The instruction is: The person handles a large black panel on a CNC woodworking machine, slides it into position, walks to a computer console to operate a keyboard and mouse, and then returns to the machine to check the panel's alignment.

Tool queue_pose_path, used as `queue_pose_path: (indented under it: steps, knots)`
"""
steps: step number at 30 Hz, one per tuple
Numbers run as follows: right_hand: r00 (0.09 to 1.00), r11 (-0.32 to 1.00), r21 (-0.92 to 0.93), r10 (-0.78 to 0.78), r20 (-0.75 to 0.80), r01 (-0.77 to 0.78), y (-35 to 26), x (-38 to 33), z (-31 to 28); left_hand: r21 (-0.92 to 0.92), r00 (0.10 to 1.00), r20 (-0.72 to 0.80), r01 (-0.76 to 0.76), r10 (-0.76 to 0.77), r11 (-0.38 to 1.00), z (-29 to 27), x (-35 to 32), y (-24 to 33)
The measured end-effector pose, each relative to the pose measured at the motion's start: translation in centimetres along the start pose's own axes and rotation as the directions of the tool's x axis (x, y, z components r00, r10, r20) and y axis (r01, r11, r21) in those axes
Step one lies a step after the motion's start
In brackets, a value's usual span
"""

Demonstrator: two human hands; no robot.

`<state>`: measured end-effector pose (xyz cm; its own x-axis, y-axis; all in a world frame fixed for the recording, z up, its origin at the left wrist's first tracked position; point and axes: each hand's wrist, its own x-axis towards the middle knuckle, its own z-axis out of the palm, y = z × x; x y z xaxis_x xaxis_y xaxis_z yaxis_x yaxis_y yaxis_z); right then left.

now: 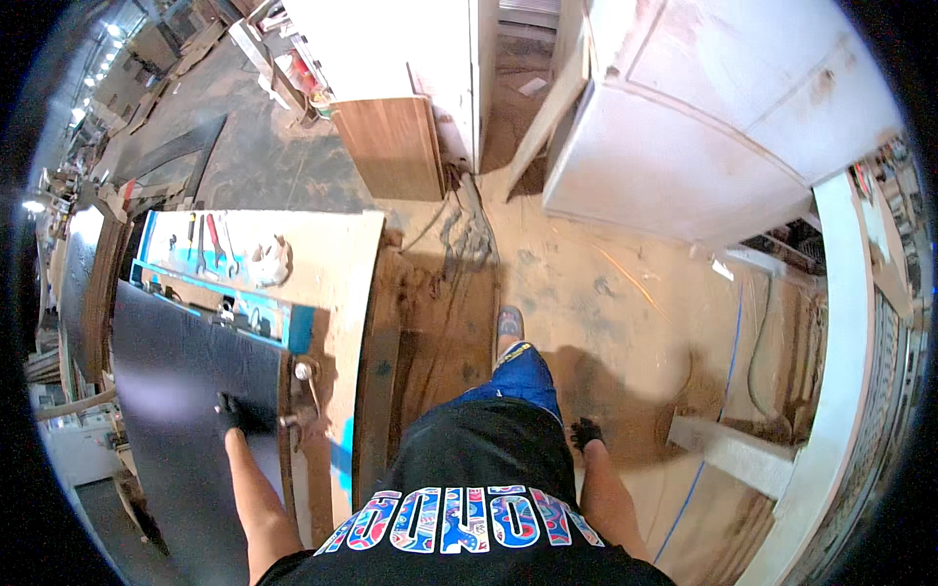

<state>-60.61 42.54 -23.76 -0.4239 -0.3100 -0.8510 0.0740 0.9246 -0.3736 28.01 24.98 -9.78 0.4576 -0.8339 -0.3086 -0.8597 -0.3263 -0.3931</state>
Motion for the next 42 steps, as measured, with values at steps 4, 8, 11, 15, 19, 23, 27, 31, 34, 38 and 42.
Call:
queue_pose_path:
  steps: [4, 8, 11, 15, 19, 23, 27, 31, 34, 38, 42]
  knots:
    - [0.988, 0.951, -0.280, 0.151, 0.040, -0.134, -13.1, 5.9, -4.9, -0.445, 0.892, 0.141, 0.444, -0.429, 0.778, 2.3, -1.5, 1.7]
    - [0.904, 0.718, -0.629, -0.425, -0.057, 0.298, -26.0, 16.2, -9.2, -0.843, 0.718, 0.412, 0.534, -0.561, 0.064, -0.8, 1.1, 5.0]
    - [0.943, 0.878, -0.356, -0.331, 0.035, 0.321, -43.8, 13.9, -5.3, -0.831, 0.712, 0.285, 0.517, -0.641, 0.206, 1.1, -5.0, 4.7]
    - [0.730, 0.647, -0.360, -0.658, 0.181, 0.672, -51.6, 20.3, -2.4, -0.749, 0.800, 0.212, 0.501, -0.561, 0.433, 0.1, -5.0, 3.8]
    - [0.551, 0.282, -0.560, -0.735, 0.395, 0.779, -60.8, 25.8, 3.2, -0.793, 0.765, 0.179, 0.485, -0.619, 0.369, -1.2, -2.8, 7.3]
    - [0.582, -0.032, -0.622, -0.315, 0.750, 0.783, -70.5, 17.8, 10.9, -0.645, 0.560, 0.350, 0.726, -0.751, 0.240, -3.7, -9.6, 10.0]
    - [0.611, -0.205, -0.681, -0.315, 0.726, 0.703, -82.2, 11.2, 15.9, -0.586, 0.496, 0.356, 0.779, -0.792, 0.225, -11.3, -3.8, 16.0]
    - [0.631, -0.080, -0.644, -0.138, 0.763, 0.761, -90.8, 10.6, 23.7, -0.547, 0.413, 0.333, 0.817, -0.848, 0.183, -13.3, -3.7, 19.4]
    - [0.489, -0.362, -0.489, -0.099, 0.867, 0.794, -93.6, 8.2, 30.9, -0.524, 0.373, 0.346, 0.838, -0.861, 0.152, -14.8, -4.6, 21.7]
    - [0.391, -0.403, -0.351, 0.020, 0.920, 0.845, -94.6, 3.1, 40.8, -0.505, 0.275, 0.436, 0.863, -0.857, 0.020, -18.7, -4.2, 25.9]
    - [0.148, -0.426, -0.098, 0.085, 0.985, 0.900, -95.6, 2.7, 49.3, -0.408, 0.311, 0.549, 0.910, -0.776, 0.076, -24.6, -2.6, 29.1]
